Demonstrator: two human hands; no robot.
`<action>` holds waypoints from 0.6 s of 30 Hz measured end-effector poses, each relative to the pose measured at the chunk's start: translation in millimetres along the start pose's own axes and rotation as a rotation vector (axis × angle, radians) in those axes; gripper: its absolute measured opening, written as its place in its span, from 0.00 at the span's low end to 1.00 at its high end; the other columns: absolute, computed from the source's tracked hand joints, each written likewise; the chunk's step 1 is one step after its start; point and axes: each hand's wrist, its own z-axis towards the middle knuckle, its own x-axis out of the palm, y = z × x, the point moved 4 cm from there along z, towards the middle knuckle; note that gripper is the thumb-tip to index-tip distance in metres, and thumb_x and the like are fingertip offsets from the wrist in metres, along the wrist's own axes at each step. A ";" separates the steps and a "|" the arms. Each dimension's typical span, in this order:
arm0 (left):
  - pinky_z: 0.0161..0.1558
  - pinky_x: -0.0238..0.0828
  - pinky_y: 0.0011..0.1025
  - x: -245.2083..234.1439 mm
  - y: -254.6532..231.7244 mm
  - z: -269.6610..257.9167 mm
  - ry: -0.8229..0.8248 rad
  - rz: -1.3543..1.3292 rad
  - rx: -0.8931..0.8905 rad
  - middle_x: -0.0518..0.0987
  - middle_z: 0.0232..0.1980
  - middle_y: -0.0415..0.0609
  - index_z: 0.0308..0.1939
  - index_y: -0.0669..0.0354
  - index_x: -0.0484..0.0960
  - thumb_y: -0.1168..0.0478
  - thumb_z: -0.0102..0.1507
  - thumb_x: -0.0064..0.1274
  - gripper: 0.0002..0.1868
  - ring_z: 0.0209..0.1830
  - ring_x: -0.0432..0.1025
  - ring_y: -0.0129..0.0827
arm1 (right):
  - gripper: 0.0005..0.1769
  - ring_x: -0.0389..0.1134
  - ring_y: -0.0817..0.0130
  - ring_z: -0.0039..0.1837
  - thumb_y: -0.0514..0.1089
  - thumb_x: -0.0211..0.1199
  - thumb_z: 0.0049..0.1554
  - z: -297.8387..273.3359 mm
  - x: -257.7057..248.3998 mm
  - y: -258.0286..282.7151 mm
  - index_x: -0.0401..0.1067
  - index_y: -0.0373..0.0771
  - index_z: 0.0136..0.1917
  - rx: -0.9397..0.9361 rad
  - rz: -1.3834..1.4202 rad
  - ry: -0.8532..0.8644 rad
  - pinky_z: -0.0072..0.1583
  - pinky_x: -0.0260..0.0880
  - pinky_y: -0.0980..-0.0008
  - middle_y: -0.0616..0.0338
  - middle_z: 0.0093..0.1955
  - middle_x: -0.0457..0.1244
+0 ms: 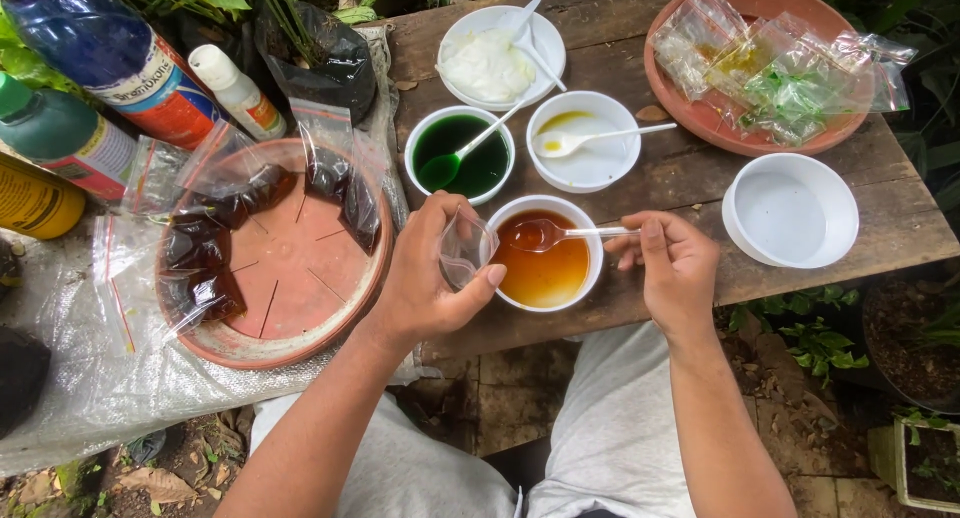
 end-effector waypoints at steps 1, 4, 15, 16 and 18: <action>0.41 0.71 0.40 -0.3 1.0 -0.2 0.001 0.000 0.000 0.73 0.33 0.49 0.47 0.56 0.74 0.42 0.54 0.61 0.28 0.32 0.73 0.42 | 0.18 0.68 0.70 0.31 0.46 0.50 0.72 -0.3 0.5 1.8 0.75 0.32 0.51 0.000 0.000 -0.001 0.42 0.65 0.77 0.48 0.35 0.70; 0.39 0.72 0.40 0.7 4.7 -0.2 0.034 0.019 -0.027 0.71 0.32 0.48 0.48 0.57 0.74 0.42 0.54 0.60 0.28 0.32 0.72 0.41 | 0.17 0.67 0.70 0.31 0.45 0.49 0.72 -0.3 1.3 5.1 0.75 0.32 0.52 0.000 -0.006 0.003 0.43 0.65 0.77 0.47 0.36 0.70; 0.34 0.73 0.37 9.4 12.0 -1.2 0.106 -0.038 -0.057 0.68 0.30 0.47 0.47 0.57 0.72 0.44 0.54 0.62 0.28 0.30 0.70 0.39 | 0.17 0.68 0.71 0.31 0.45 0.49 0.72 0.3 -3.3 -2.0 0.74 0.32 0.52 -0.006 0.070 -0.014 0.41 0.65 0.79 0.47 0.36 0.70; 0.34 0.73 0.37 9.4 11.8 -0.2 0.107 -0.039 -0.056 0.68 0.30 0.47 0.47 0.57 0.72 0.44 0.54 0.62 0.28 0.30 0.70 0.39 | 0.17 0.68 0.71 0.31 0.45 0.49 0.72 0.2 -3.4 -2.5 0.74 0.32 0.52 -0.006 0.070 -0.015 0.41 0.65 0.79 0.47 0.36 0.70; 0.33 0.74 0.34 9.3 12.2 1.8 0.108 -0.047 -0.073 0.69 0.30 0.48 0.46 0.56 0.73 0.43 0.54 0.62 0.27 0.29 0.70 0.37 | 0.17 0.68 0.71 0.31 0.44 0.48 0.72 0.5 -3.6 -4.3 0.74 0.32 0.52 0.009 0.103 -0.022 0.41 0.66 0.80 0.47 0.36 0.70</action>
